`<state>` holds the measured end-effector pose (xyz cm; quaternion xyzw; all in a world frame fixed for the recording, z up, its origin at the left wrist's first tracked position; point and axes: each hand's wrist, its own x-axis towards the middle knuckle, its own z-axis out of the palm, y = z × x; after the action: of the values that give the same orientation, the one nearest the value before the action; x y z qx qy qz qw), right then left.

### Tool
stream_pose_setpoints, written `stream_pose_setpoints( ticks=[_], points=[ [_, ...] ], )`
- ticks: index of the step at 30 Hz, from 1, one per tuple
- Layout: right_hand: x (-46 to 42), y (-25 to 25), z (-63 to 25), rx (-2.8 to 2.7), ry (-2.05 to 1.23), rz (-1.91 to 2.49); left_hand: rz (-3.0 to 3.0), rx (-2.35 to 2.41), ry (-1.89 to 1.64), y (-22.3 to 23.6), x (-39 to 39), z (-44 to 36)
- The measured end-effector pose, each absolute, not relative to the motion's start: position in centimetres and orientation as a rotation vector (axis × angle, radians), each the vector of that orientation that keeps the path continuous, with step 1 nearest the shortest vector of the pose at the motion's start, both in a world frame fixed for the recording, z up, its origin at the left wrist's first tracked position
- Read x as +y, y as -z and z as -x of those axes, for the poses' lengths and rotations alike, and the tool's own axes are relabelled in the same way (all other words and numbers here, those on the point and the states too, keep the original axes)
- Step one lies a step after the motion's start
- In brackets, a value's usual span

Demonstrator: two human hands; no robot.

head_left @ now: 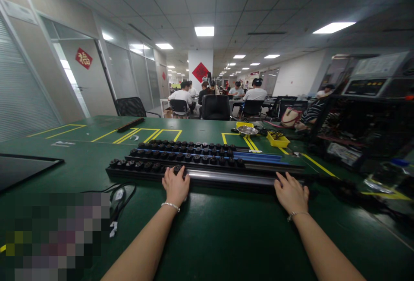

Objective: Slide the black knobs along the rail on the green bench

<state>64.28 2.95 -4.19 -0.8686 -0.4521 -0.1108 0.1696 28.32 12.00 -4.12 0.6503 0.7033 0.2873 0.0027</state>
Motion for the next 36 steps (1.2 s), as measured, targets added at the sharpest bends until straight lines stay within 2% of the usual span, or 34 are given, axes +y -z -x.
stream_pose_setpoints(
  ticks=[36],
  points=[
    [2.79,3.74,-63.94,-1.298,0.267,2.521,-2.077,2.178,-0.881,3.67,11.45,-28.65]
  ],
)
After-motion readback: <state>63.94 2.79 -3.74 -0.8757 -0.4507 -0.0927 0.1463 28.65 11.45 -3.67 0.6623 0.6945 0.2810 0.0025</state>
